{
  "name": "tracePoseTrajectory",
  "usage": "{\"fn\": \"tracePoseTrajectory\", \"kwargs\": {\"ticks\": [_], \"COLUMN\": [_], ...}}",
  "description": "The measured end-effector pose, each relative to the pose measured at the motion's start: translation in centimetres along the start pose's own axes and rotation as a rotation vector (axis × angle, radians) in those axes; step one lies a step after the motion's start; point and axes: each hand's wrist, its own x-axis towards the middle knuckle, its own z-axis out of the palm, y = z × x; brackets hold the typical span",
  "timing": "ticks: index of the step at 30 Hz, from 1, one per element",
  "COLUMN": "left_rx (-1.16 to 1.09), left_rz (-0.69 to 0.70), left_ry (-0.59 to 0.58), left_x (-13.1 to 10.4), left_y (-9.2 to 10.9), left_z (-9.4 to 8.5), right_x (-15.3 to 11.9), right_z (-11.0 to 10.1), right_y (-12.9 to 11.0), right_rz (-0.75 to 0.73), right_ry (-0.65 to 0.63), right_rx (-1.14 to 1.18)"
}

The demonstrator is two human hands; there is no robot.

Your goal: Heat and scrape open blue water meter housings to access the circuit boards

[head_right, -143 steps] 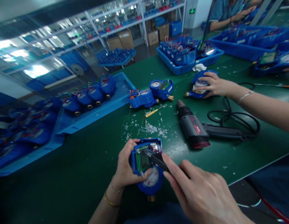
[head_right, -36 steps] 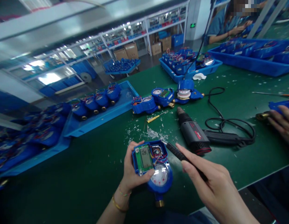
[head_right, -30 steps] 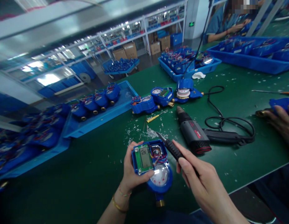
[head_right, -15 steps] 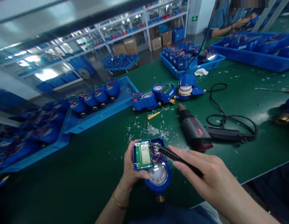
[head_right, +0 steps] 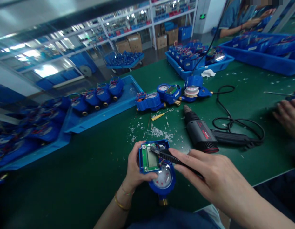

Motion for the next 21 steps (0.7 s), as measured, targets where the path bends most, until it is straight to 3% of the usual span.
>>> {"fn": "tracePoseTrajectory", "kwargs": {"ticks": [7,16,21], "left_rx": [0.017,-0.023,-0.061], "left_rz": [0.140,0.138,0.209], "left_ry": [-0.062,-0.107,-0.100], "left_x": [1.1,1.5,1.9], "left_y": [0.9,1.4,1.6], "left_z": [-0.6,-0.7,-0.6], "right_x": [0.2,0.8,0.7], "right_z": [-1.0,-1.7,-1.7], "right_y": [1.0,1.3,1.7], "right_rz": [-0.065,-0.120,-0.147], "right_ry": [-0.058,-0.092,-0.108], "right_rx": [-0.004,-0.016,-0.021]}}
